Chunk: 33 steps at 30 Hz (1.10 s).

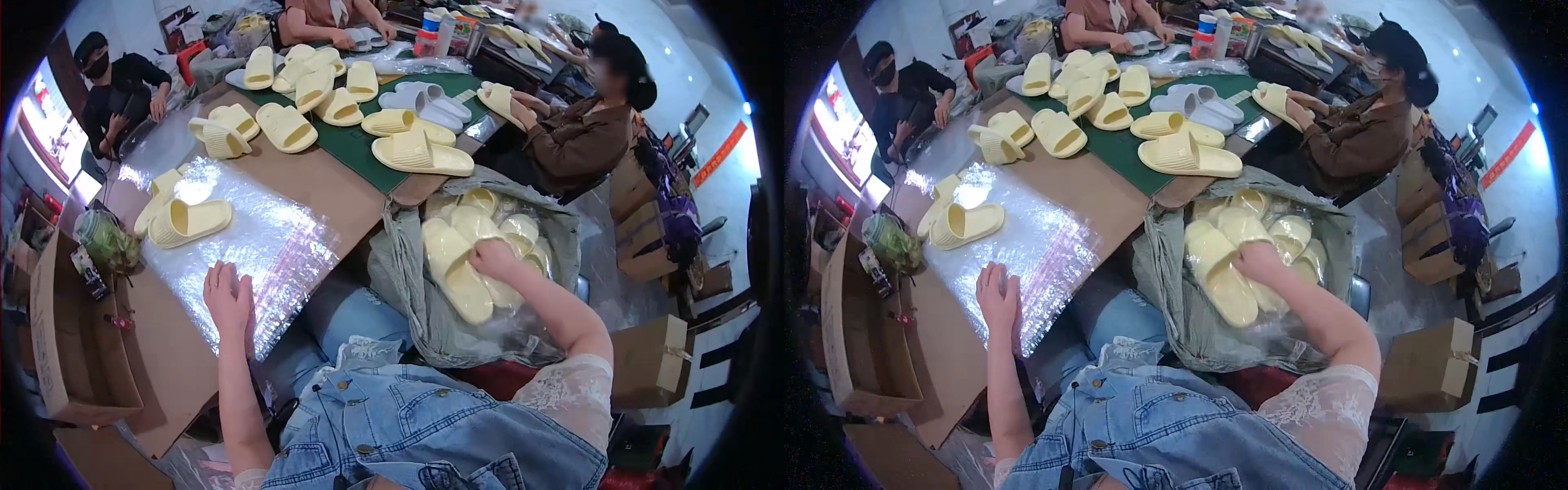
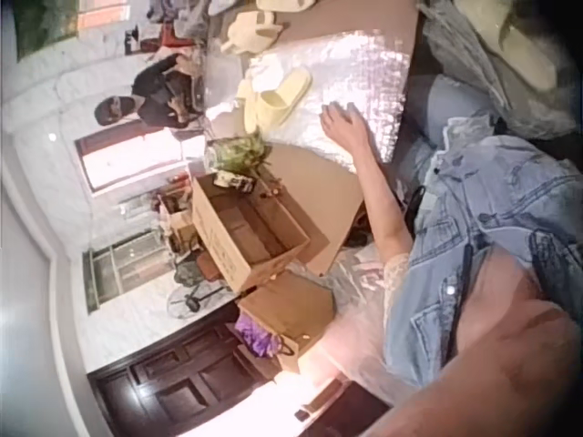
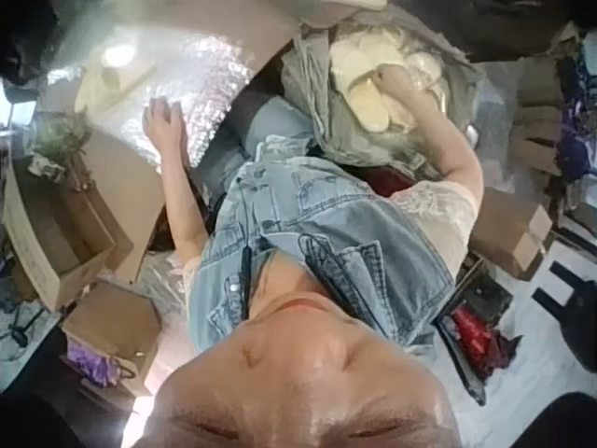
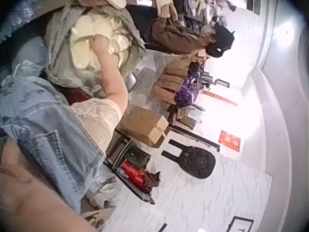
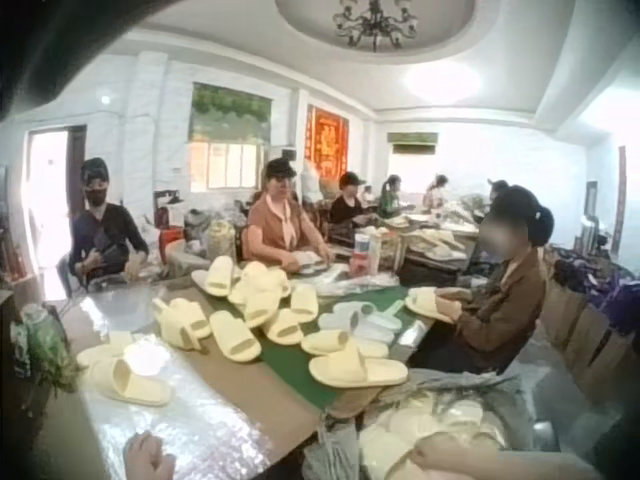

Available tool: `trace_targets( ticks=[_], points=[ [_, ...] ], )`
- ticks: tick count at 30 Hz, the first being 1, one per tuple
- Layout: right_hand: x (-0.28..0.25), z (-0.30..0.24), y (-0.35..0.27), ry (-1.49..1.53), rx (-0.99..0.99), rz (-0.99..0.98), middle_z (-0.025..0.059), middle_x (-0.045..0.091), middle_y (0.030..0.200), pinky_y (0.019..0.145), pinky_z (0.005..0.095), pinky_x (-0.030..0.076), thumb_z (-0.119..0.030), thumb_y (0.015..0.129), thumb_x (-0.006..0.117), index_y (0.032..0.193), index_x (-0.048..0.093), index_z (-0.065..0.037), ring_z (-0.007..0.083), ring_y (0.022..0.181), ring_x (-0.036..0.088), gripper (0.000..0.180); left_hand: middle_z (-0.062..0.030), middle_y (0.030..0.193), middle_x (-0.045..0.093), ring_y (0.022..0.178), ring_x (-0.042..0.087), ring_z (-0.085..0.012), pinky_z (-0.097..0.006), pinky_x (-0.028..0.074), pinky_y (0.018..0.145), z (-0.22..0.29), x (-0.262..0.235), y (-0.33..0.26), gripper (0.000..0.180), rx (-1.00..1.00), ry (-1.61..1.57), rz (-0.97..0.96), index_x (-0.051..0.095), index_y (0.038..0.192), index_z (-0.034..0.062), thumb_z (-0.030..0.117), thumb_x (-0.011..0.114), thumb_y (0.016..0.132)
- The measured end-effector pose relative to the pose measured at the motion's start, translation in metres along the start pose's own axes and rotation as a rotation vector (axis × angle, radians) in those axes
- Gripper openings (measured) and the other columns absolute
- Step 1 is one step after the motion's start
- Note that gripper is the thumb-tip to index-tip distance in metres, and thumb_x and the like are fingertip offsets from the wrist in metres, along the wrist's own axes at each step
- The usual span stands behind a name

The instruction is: The person picks up pairs of yellow and white plastic slippers from a table and places them into a large green sack. The person handles the slippers one pair at a time, arranging them inside the sack before moving to the next pair. The process is repeated continuously throughout the clip.

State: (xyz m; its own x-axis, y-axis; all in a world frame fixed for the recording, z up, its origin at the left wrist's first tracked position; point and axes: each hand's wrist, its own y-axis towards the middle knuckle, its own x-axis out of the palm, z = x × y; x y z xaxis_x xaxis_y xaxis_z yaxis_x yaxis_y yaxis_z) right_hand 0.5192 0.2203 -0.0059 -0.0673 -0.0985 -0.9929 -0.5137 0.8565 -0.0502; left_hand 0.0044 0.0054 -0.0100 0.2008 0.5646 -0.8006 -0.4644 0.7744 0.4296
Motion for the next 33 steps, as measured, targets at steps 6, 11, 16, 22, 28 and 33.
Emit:
trace_targets(
  ticks=[6, 11, 16, 22, 28, 33],
  points=[
    [0.007, 0.022, 0.07, -0.047, 0.186, 0.122, 0.0191, 0.068, 0.082, 0.072, 0.0473, 0.052, -0.029, 0.085, 0.052, 0.077, 0.064, -0.002, 0.0364, 0.074, 0.066, 0.031, -0.0176, 0.134, 0.053, 0.128, 0.042, -0.0389, -0.047, 0.031, 0.108, -0.002, 0.0, 0.001, 0.041, 0.013, -0.004, -0.013, 0.06, 0.118, 0.0048, 0.025, 0.066, 0.083],
    [0.035, 0.003, 0.07, -0.198, 0.239, 0.059, 0.0209, 0.068, 0.083, 0.073, 0.0462, 0.052, -0.034, 0.085, 0.056, 0.079, 0.065, 0.0, 0.0365, 0.076, 0.067, 0.035, -0.0182, 0.132, 0.053, 0.127, 0.043, -0.0391, -0.047, 0.031, 0.108, -0.002, 0.002, 0.0, 0.04, 0.025, -0.01, 0.012, 0.061, 0.116, 0.0047, 0.025, 0.067, 0.081],
    [-0.063, -0.013, 0.071, -0.1, 0.176, -0.044, 0.0172, 0.069, 0.083, 0.073, 0.044, 0.053, -0.03, 0.082, 0.06, 0.081, 0.068, -0.002, 0.0349, 0.081, 0.066, 0.03, -0.0199, 0.13, 0.054, 0.124, 0.045, -0.0396, -0.048, 0.033, 0.106, 0.003, 0.0, 0.0, 0.04, 0.04, 0.005, 0.03, 0.062, 0.114, 0.0032, 0.024, 0.067, 0.081],
    [-0.076, -0.012, 0.174, -0.103, 0.037, 0.51, 0.0131, 0.066, 0.098, 0.08, 0.045, 0.05, -0.024, 0.081, 0.061, 0.099, 0.064, -0.004, 0.0313, 0.094, 0.062, 0.027, -0.0194, 0.129, 0.055, 0.123, 0.045, -0.0398, -0.049, 0.033, 0.105, -0.003, 0.004, -0.003, 0.041, 0.043, 0.024, 0.075, 0.063, 0.111, 0.0033, 0.027, 0.068, 0.079],
    [-0.025, -0.012, 0.28, -0.193, 0.024, 0.378, 0.0175, 0.049, 0.137, 0.101, 0.0473, 0.041, -0.014, 0.085, 0.053, 0.133, 0.043, -0.001, 0.0343, 0.132, 0.04, 0.052, -0.0195, 0.129, 0.054, 0.123, 0.045, -0.0418, -0.049, 0.033, 0.105, -0.001, 0.005, -0.001, 0.042, 0.034, 0.002, 0.071, 0.062, 0.113, 0.0045, 0.027, 0.069, 0.078],
    [-0.021, -0.088, 0.29, 0.146, 0.074, 0.308, 0.0218, 0.06, 0.114, 0.089, 0.0466, 0.048, -0.018, 0.085, 0.053, 0.118, 0.05, 0.001, 0.0393, 0.109, 0.056, 0.038, -0.0212, 0.128, 0.055, 0.123, 0.045, -0.0419, -0.049, 0.035, 0.104, -0.002, -0.001, -0.004, 0.045, 0.026, 0.028, 0.076, 0.062, 0.113, 0.0027, 0.031, 0.068, 0.079]
  ],
)
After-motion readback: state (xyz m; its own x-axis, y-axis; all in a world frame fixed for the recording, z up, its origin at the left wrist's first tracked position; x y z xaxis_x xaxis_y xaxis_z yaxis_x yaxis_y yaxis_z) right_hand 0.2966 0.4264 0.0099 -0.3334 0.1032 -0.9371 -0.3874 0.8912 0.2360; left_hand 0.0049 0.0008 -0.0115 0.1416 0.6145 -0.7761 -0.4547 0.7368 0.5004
